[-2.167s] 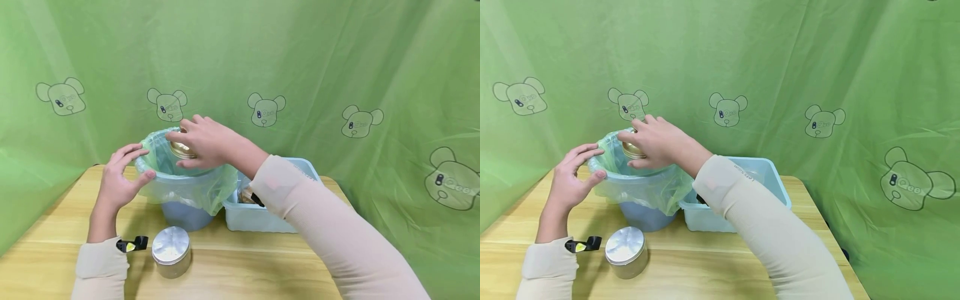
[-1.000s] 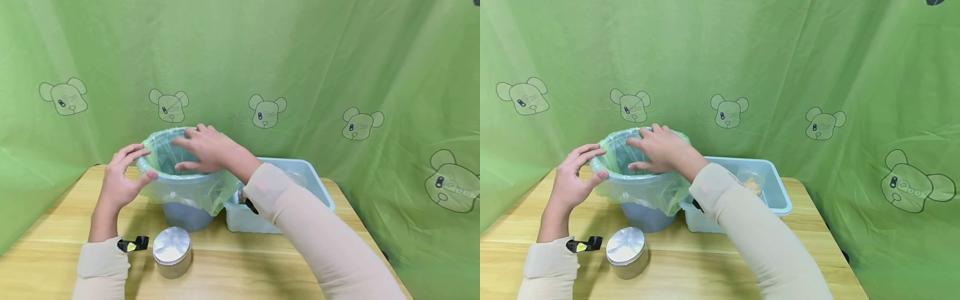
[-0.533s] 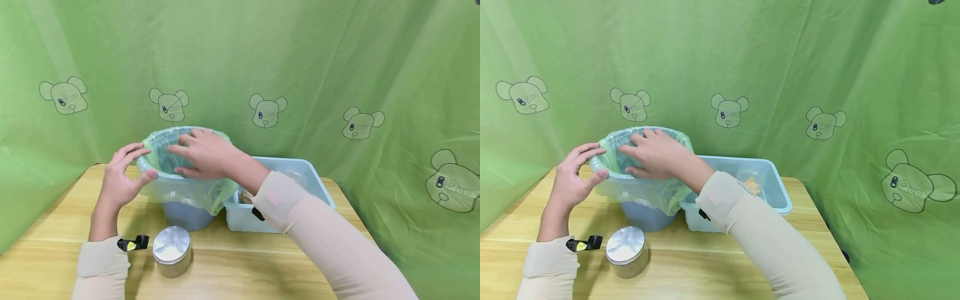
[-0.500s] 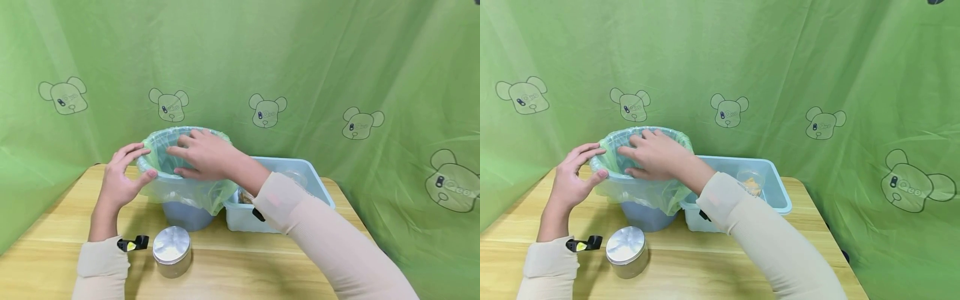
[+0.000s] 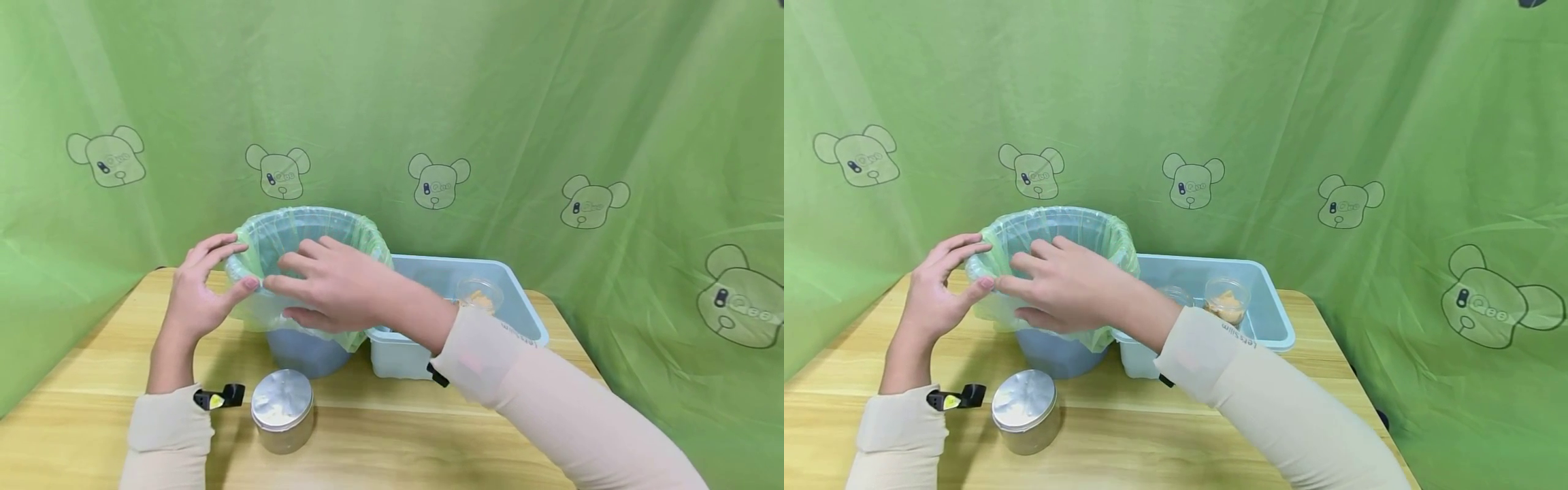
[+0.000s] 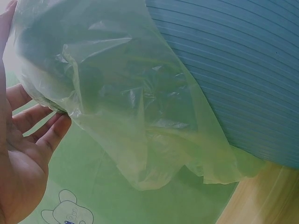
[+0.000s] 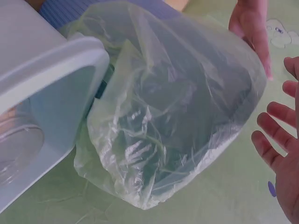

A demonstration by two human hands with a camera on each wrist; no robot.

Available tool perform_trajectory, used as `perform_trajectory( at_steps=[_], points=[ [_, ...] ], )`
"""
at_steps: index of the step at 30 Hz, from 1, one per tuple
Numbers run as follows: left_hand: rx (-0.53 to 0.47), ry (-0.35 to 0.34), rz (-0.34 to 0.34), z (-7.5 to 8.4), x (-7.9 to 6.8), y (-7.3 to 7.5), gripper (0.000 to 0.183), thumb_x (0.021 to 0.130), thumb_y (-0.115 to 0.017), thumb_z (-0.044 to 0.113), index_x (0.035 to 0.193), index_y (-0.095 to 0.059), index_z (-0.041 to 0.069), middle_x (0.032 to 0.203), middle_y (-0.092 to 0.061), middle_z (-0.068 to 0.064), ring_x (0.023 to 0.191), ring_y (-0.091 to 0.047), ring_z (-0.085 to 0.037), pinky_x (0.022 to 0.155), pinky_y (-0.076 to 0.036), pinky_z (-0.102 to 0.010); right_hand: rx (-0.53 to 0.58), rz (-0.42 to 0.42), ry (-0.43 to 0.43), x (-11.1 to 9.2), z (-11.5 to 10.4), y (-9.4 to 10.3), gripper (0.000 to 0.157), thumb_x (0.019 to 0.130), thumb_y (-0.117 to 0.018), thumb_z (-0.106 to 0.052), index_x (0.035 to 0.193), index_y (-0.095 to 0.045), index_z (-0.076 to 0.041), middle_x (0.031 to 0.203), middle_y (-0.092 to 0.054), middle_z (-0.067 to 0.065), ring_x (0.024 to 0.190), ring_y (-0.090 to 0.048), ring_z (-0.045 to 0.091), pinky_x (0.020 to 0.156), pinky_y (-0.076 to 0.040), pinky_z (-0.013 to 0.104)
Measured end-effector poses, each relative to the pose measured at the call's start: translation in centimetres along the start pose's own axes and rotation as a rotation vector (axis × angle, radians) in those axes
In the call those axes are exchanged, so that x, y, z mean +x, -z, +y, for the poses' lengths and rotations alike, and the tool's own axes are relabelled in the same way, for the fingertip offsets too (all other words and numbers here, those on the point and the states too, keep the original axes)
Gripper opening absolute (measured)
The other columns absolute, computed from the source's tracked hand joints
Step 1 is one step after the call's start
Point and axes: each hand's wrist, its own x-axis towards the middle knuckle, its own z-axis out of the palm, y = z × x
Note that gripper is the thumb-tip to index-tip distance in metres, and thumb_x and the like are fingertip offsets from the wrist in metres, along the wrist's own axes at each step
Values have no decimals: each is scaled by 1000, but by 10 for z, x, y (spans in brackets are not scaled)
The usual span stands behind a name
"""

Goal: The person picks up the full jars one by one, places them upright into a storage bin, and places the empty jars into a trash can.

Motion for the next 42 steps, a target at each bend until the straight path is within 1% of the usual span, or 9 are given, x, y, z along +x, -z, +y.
perform_trajectory(
  at_steps=[4,11,18,22,26,31,33,37,42],
  points=[
    [4,-2,3,-1,0,1,49,74,-78,28,120,-65,14,135,-51,-3,127,-40,-27,100,-27,-59,-9,34,34,-3,-8,-4,39,96,-48,-38,128,-54,-16,113,-58,3,92,-51,21,76,-42,33],
    [-2,6,-6,-1,-1,-1,49,74,-78,27,120,-65,15,135,-51,-3,127,-40,-27,100,-28,-59,-48,65,73,-11,-25,-15,37,95,-47,-41,124,-54,-19,116,-57,3,96,-51,22,78,-42,34],
    [-3,-14,5,-2,-2,-2,49,74,-78,28,119,-66,14,134,-52,-4,126,-41,-28,99,-28,-59,-81,95,117,-16,-40,-28,36,95,-44,-42,123,-54,-20,114,-58,1,101,-52,21,82,-42,34],
    [0,-22,8,-3,-1,-3,49,73,-78,29,118,-66,14,134,-53,-4,126,-42,-28,99,-29,-57,-60,75,125,-16,-48,-37,37,94,-46,-43,123,-54,-21,113,-57,-1,100,-52,20,84,-42,33],
    [4,-28,12,-3,-1,-3,48,73,-78,29,118,-67,13,133,-53,-5,126,-42,-28,99,-30,-56,-42,34,140,-17,-58,-52,41,93,-46,-47,126,-54,-23,115,-56,-1,101,-51,19,81,-40,31],
    [5,-25,14,-4,-1,-2,48,73,-78,29,118,-67,13,133,-53,-5,126,-42,-28,99,-30,-56,-18,-57,148,-18,-71,-71,47,95,-39,-54,131,-52,-26,120,-54,-4,102,-49,16,82,-39,30],
    [4,-23,13,-4,-1,-2,48,74,-78,29,118,-66,14,133,-53,-5,126,-42,-27,99,-30,-57,11,-89,147,-18,-75,-77,51,95,-36,-58,132,-51,-26,120,-53,-4,102,-47,15,82,-39,29],
    [7,-19,12,-4,0,-1,48,74,-78,29,118,-66,15,134,-53,-4,126,-42,-27,100,-29,-57,59,-104,151,-19,-80,-89,57,94,-29,-63,132,-49,-25,121,-53,-3,102,-47,15,83,-39,30],
    [12,-15,8,-4,1,0,49,74,-78,30,119,-66,15,134,-52,-3,127,-41,-27,100,-29,-57,109,-113,156,-19,-88,-102,61,92,-28,-67,136,-46,-29,128,-49,0,108,-46,16,86,-39,31]
  ],
)
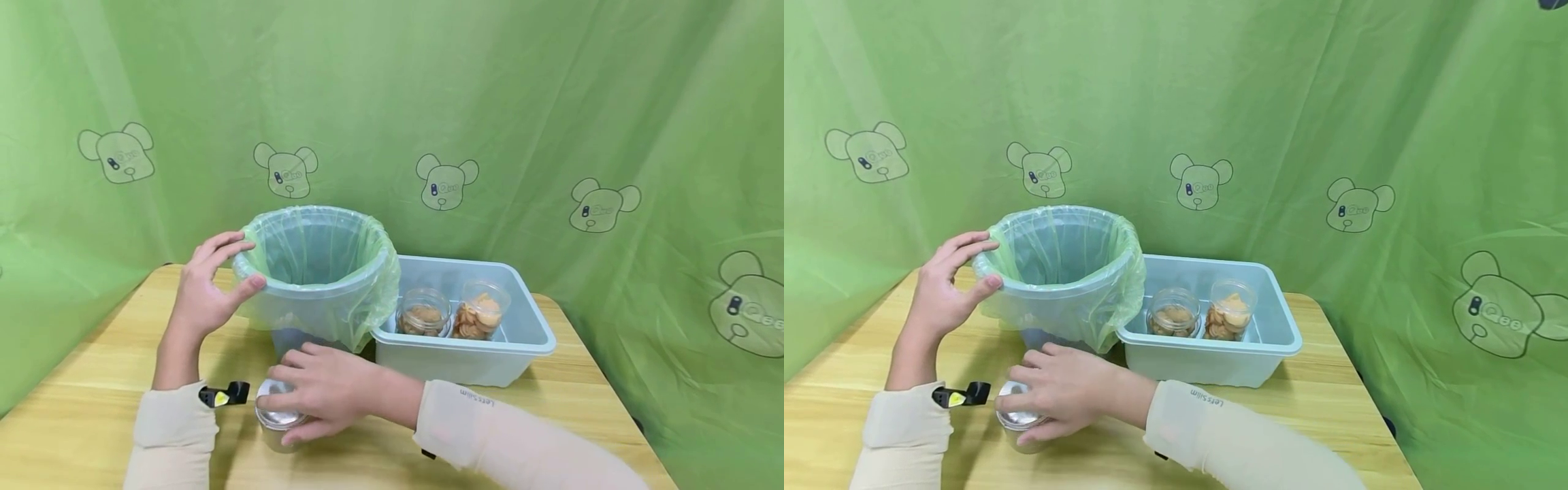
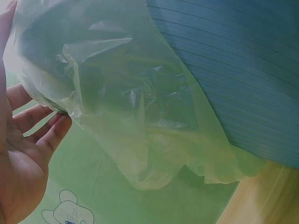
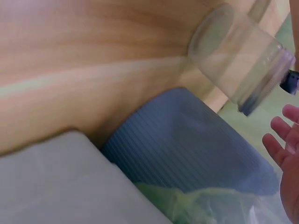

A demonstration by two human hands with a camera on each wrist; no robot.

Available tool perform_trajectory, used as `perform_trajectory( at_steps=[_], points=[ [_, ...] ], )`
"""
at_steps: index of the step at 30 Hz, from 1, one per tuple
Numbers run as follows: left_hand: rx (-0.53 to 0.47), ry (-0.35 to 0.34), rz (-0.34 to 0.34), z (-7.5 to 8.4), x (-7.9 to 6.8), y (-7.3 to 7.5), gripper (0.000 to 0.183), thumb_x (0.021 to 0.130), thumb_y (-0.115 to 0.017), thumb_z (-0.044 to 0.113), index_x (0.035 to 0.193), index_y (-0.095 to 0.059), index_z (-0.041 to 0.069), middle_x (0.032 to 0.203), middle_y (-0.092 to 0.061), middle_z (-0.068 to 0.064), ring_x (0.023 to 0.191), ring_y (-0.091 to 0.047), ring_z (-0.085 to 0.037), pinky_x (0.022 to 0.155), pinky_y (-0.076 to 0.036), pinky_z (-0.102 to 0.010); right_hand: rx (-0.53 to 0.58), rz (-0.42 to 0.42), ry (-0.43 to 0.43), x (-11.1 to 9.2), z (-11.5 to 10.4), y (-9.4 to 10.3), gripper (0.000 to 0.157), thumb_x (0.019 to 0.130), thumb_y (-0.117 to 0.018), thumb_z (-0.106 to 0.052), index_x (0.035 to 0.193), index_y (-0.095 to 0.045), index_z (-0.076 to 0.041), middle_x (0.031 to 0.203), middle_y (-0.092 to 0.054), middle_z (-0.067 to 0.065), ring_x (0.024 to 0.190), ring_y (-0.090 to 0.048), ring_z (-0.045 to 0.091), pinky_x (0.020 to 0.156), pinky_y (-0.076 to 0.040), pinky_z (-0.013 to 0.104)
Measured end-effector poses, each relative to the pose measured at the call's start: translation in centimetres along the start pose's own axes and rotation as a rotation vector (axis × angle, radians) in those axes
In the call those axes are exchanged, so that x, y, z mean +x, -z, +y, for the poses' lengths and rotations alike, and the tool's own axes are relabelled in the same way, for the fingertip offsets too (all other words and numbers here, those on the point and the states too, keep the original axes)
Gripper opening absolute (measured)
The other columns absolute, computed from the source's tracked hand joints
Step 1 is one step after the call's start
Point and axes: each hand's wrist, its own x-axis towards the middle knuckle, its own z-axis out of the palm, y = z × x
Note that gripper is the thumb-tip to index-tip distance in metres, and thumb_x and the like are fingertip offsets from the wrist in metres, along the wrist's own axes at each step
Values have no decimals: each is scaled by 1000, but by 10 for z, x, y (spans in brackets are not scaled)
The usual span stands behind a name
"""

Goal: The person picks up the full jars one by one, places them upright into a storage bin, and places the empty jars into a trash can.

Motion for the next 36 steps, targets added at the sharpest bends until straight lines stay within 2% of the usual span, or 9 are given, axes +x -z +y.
perform_trajectory(
  at_steps=[11,23,36],
  points=[
    [-3,1,-2,1,1,0,49,74,-78,30,119,-66,14,134,-52,-3,127,-41,-27,100,-28,-57,48,-71,-6,3,-10,-17,60,91,-30,-67,142,-36,-36,140,-39,1,121,-39,21,95,-37,33],
    [3,0,-4,0,-1,0,49,74,-77,30,119,-66,14,135,-52,-3,127,-41,-27,100,-28,-59,49,-122,-32,3,-15,-25,63,88,-44,-62,145,-29,-39,146,-30,7,118,-37,25,97,-34,36],
    [3,0,-3,0,-1,0,49,74,-78,29,119,-66,16,134,-52,-3,126,-41,-27,99,-29,-59,61,-143,-16,-2,-13,-20,61,88,-44,-64,142,-32,-41,134,-39,6,108,-39,23,91,-35,34]
  ],
)
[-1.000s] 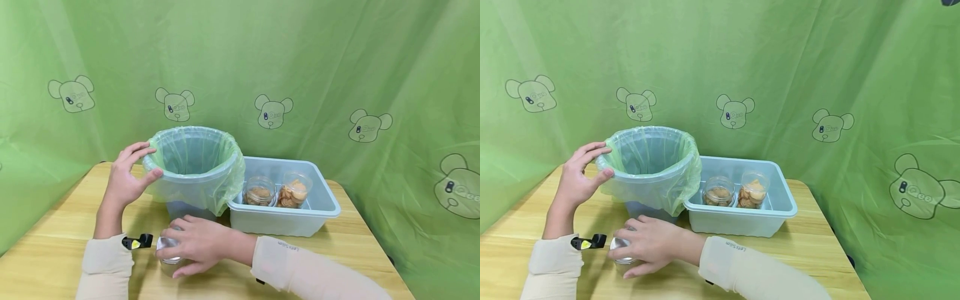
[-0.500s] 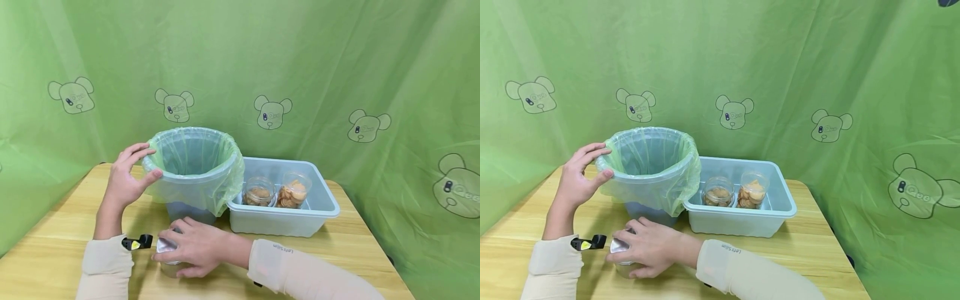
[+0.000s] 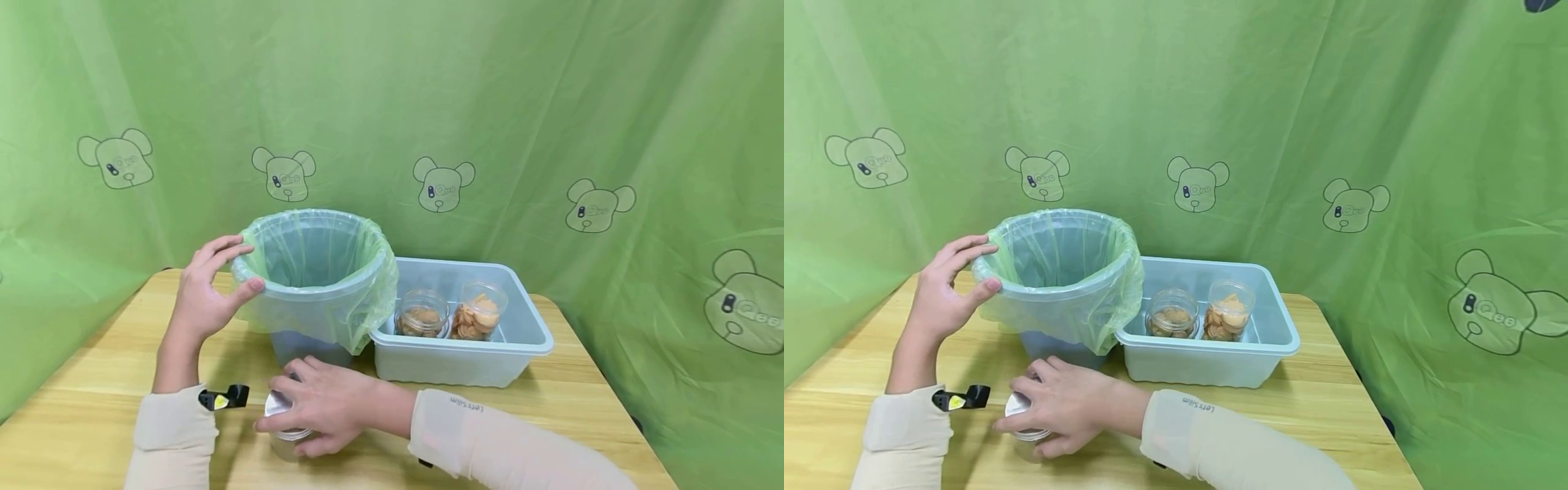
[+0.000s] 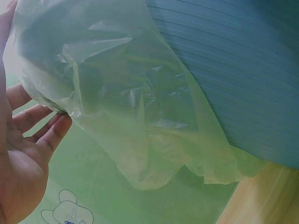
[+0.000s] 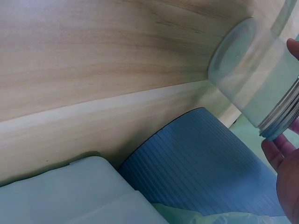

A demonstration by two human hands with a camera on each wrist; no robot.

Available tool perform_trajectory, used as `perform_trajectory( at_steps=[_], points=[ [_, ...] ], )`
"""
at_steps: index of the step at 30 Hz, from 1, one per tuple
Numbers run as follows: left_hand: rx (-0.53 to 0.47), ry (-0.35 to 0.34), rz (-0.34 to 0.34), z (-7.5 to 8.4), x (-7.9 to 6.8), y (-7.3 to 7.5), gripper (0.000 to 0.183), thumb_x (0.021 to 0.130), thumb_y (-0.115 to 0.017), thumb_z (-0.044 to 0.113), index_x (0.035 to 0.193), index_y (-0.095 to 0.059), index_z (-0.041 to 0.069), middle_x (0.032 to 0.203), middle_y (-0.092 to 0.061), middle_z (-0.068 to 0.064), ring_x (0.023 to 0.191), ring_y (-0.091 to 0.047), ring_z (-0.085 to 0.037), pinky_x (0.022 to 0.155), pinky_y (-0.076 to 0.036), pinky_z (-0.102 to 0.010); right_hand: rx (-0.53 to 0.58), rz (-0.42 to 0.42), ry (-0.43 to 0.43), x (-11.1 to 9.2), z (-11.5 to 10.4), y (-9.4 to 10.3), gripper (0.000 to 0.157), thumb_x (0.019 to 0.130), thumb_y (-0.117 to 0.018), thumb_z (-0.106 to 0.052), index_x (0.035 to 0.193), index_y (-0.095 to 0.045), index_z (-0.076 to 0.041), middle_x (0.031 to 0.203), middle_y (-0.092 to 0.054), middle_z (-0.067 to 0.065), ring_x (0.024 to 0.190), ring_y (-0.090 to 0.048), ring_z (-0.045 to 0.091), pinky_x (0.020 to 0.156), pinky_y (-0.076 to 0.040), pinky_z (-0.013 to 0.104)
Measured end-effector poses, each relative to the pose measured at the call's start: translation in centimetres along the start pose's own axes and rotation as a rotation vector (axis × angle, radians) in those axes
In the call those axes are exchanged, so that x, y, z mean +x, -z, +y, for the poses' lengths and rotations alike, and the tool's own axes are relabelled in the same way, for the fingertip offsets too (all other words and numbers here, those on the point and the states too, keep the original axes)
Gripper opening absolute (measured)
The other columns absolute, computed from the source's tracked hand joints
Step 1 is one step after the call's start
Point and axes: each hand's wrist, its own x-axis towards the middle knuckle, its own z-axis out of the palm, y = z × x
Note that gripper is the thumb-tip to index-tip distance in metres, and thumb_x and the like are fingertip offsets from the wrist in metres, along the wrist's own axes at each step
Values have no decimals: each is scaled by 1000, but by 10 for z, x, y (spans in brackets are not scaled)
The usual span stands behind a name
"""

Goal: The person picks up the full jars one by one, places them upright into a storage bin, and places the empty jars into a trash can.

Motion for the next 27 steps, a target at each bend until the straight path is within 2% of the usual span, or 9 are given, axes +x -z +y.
perform_trajectory(
  at_steps=[11,18,27],
  points=[
    [4,-10,-3,1,2,-2,49,74,-78,30,118,-66,14,134,-52,-3,126,-41,-27,99,-29,-59,-38,-35,26,-8,2,8,62,85,-41,-71,138,-36,-39,124,-43,2,98,-41,19,82,-38,32],
    [4,-9,-1,1,2,-2,48,74,-78,30,118,-66,15,133,-53,-4,126,-42,-28,98,-29,-58,-58,-18,20,-15,3,13,63,85,-37,-73,137,-38,-38,122,-45,3,97,-41,20,81,-38,32],
    [1,5,-2,2,0,0,49,74,-78,28,119,-66,15,135,-52,-3,126,-41,-28,99,-28,-60,-56,4,22,-19,7,24,62,85,-38,-70,137,-39,-37,118,-46,1,95,-40,19,79,-38,31]
  ],
)
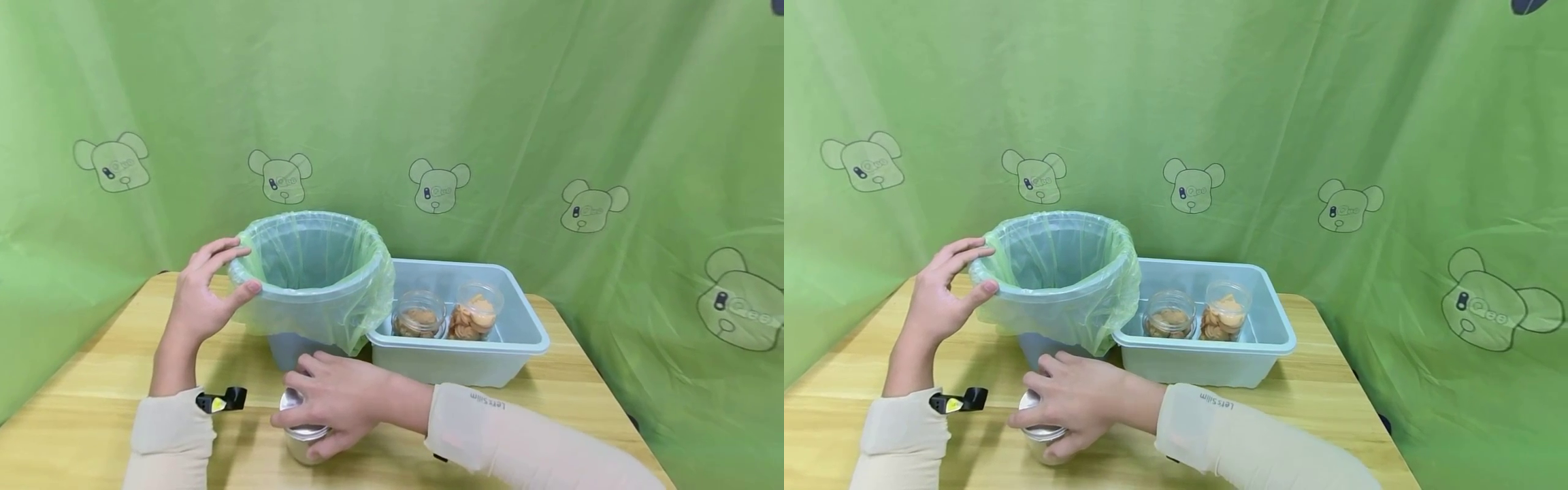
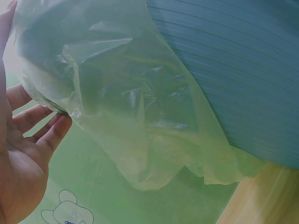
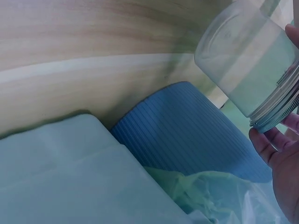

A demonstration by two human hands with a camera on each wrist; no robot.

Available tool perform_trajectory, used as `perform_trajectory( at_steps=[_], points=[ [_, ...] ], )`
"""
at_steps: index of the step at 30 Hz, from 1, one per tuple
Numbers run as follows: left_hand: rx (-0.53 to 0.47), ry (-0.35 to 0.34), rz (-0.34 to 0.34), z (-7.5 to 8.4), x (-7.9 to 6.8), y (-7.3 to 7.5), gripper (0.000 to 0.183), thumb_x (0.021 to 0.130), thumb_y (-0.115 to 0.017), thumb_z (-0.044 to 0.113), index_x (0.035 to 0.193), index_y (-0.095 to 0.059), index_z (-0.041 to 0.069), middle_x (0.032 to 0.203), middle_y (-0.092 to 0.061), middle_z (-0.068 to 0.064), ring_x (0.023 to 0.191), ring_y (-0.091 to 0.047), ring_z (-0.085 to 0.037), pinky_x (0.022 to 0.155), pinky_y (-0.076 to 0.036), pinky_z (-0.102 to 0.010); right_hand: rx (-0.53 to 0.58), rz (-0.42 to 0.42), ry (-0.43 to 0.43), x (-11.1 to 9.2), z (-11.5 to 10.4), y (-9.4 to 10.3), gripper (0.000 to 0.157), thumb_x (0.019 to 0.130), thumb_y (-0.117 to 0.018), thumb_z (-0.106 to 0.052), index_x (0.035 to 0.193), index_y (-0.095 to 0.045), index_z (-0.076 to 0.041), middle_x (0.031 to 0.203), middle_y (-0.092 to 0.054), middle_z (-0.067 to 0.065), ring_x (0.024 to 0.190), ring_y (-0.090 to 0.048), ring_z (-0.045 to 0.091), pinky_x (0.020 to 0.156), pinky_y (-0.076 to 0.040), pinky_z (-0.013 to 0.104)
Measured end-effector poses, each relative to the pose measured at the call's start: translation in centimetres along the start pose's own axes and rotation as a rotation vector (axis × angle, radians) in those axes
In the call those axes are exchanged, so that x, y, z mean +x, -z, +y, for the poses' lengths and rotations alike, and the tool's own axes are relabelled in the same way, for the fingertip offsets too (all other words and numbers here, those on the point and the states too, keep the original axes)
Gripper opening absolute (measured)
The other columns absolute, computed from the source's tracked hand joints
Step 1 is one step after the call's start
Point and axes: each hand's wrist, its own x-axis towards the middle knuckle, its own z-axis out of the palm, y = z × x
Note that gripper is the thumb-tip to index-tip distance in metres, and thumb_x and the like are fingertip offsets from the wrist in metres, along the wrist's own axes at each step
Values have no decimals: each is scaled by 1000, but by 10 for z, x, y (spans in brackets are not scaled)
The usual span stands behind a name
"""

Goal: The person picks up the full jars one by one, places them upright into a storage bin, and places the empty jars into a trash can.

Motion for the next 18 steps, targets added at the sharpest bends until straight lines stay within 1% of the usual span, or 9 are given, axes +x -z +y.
perform_trajectory(
  at_steps=[6,10,18],
  points=[
    [-1,15,-5,0,-1,1,49,74,-78,28,120,-65,16,135,-51,-3,127,-40,-28,100,-27,-60,-16,7,18,0,1,12,63,84,-39,-70,138,-39,-36,120,-45,2,96,-41,19,80,-38,31],
    [-4,9,-3,0,-1,1,49,74,-78,27,120,-65,16,136,-51,-2,127,-40,-28,100,-28,-60,-40,18,40,2,-1,20,63,84,-39,-70,138,-39,-36,119,-46,1,95,-42,20,79,-38,31],
    [-10,3,-2,2,-1,1,50,73,-78,27,120,-66,17,136,-51,-3,127,-41,-29,100,-28,-60,-78,33,53,5,-1,38,63,84,-38,-70,137,-39,-36,115,-47,0,93,-43,20,76,-38,32]
  ],
)
